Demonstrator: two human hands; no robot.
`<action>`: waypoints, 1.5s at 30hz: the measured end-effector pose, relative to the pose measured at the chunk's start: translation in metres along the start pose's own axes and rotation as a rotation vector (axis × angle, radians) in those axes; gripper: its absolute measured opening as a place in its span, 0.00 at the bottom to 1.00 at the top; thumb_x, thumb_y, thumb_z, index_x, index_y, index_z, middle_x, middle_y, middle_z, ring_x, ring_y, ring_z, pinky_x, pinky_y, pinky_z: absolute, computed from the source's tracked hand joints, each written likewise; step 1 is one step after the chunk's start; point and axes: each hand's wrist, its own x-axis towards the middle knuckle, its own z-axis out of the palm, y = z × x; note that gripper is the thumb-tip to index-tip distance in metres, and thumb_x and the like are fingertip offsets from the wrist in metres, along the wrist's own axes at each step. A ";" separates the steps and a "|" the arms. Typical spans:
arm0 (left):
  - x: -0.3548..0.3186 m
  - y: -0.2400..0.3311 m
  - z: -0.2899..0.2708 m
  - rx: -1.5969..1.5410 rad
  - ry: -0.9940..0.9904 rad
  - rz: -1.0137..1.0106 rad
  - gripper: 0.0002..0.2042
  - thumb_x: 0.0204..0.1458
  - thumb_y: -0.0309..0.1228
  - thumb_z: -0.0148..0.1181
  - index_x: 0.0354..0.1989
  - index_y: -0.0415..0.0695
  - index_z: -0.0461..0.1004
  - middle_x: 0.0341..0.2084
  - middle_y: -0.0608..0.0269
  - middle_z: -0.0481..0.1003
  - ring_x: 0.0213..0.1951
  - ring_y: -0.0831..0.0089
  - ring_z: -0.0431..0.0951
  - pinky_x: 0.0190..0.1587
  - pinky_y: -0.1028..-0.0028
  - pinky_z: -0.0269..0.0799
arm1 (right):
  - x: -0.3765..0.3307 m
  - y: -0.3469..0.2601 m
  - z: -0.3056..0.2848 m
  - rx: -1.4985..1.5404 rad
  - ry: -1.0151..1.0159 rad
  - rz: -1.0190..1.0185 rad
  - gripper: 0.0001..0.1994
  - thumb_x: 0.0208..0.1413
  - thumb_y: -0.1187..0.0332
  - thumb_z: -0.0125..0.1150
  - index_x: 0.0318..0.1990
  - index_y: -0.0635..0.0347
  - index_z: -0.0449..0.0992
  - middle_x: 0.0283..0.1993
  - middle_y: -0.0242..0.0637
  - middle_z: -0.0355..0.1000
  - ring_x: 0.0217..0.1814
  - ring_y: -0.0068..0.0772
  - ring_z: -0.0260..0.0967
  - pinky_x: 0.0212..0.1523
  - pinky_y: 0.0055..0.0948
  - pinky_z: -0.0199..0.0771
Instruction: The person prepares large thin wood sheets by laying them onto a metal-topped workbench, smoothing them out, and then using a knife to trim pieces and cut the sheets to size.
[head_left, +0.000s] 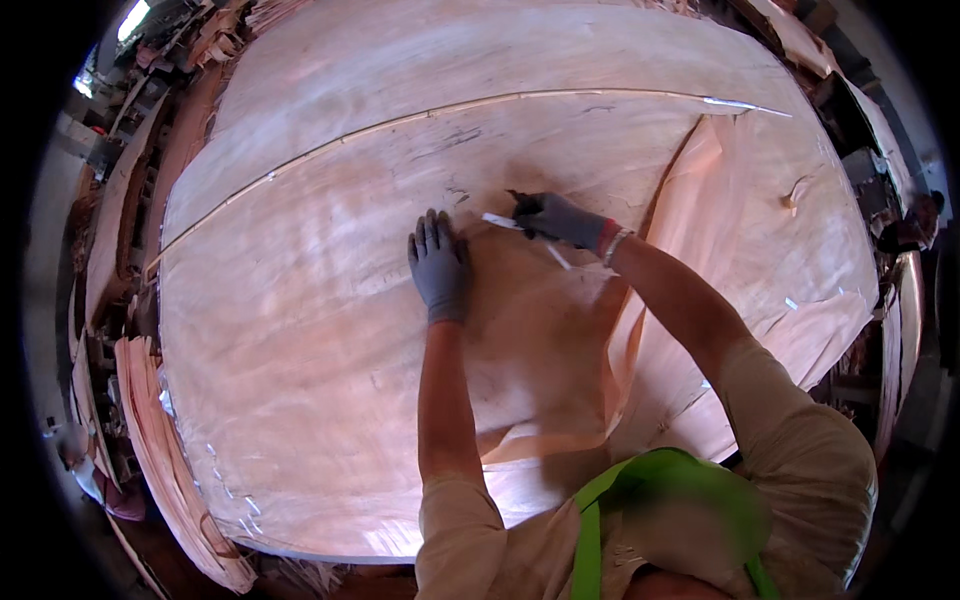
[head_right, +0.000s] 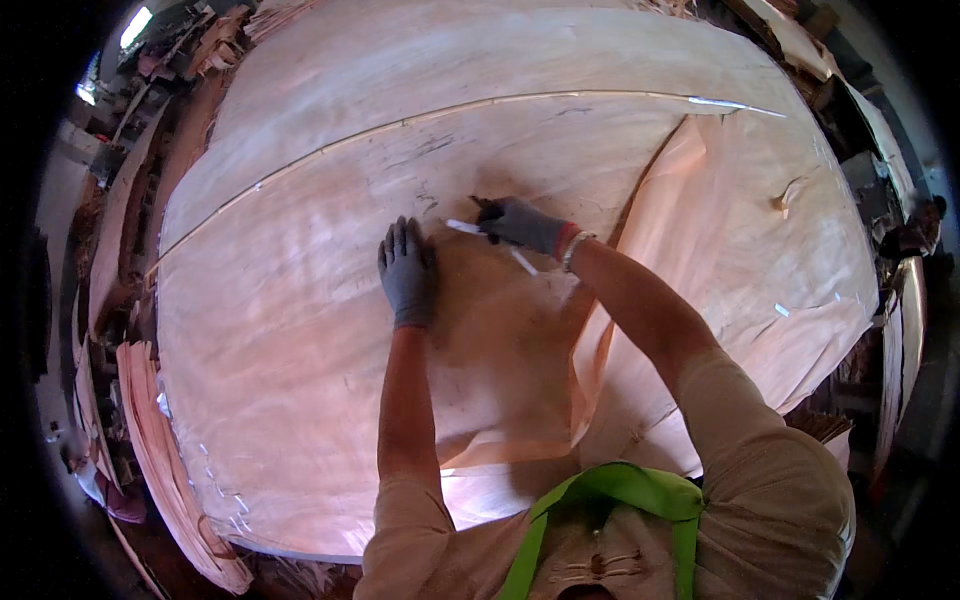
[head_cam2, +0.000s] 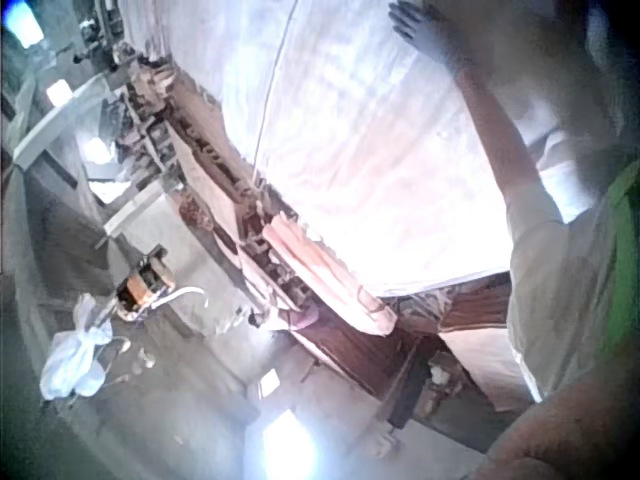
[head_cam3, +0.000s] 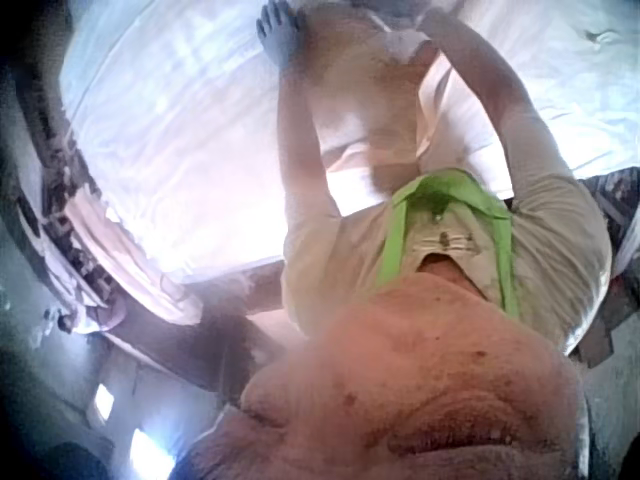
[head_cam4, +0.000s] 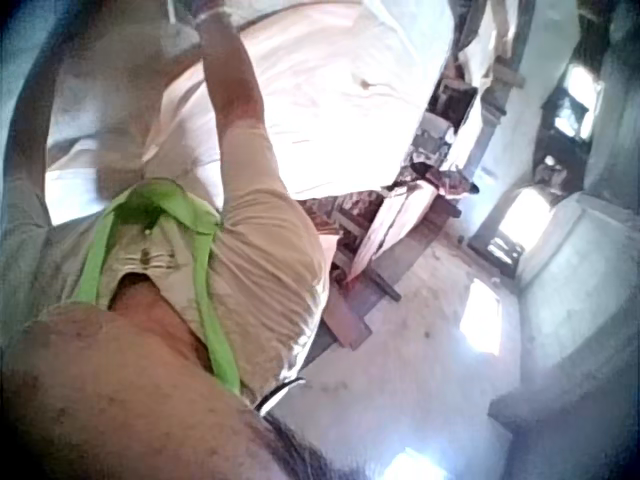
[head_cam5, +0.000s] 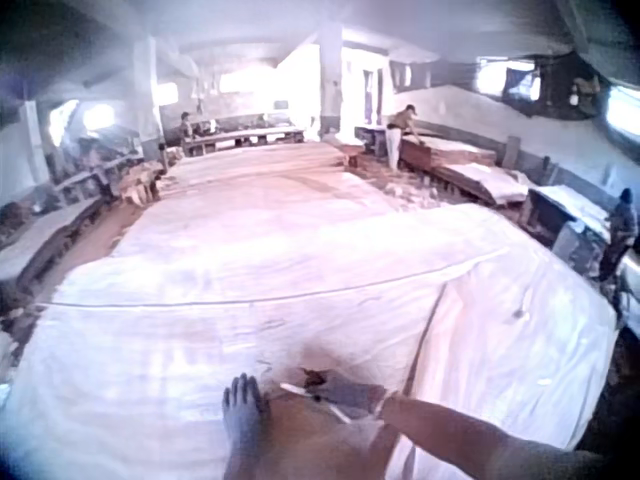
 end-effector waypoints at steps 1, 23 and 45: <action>-0.002 -0.006 0.002 -0.067 0.049 -0.003 0.28 0.56 0.45 0.44 0.62 0.41 0.57 0.63 0.56 0.55 0.65 0.60 0.52 0.66 0.59 0.41 | 0.016 -0.009 0.012 0.007 -0.019 0.027 0.09 0.53 0.63 0.58 0.29 0.60 0.76 0.19 0.28 0.69 0.17 0.19 0.60 0.19 0.23 0.59; 0.053 -0.034 0.011 -0.139 0.149 0.206 0.16 0.49 0.33 0.51 0.48 0.49 0.73 0.51 0.58 0.70 0.55 0.57 0.66 0.56 0.60 0.61 | 0.031 -0.007 0.011 0.175 0.110 0.203 0.09 0.52 0.63 0.57 0.32 0.59 0.75 0.21 0.26 0.66 0.17 0.20 0.59 0.17 0.23 0.55; 0.052 -0.007 0.008 0.044 -0.024 0.290 0.18 0.49 0.29 0.47 0.50 0.46 0.71 0.54 0.60 0.69 0.60 0.60 0.61 0.64 0.49 0.44 | 0.034 -0.010 0.051 -0.045 0.157 0.306 0.11 0.50 0.62 0.62 0.28 0.61 0.75 0.17 0.29 0.65 0.15 0.19 0.59 0.14 0.23 0.56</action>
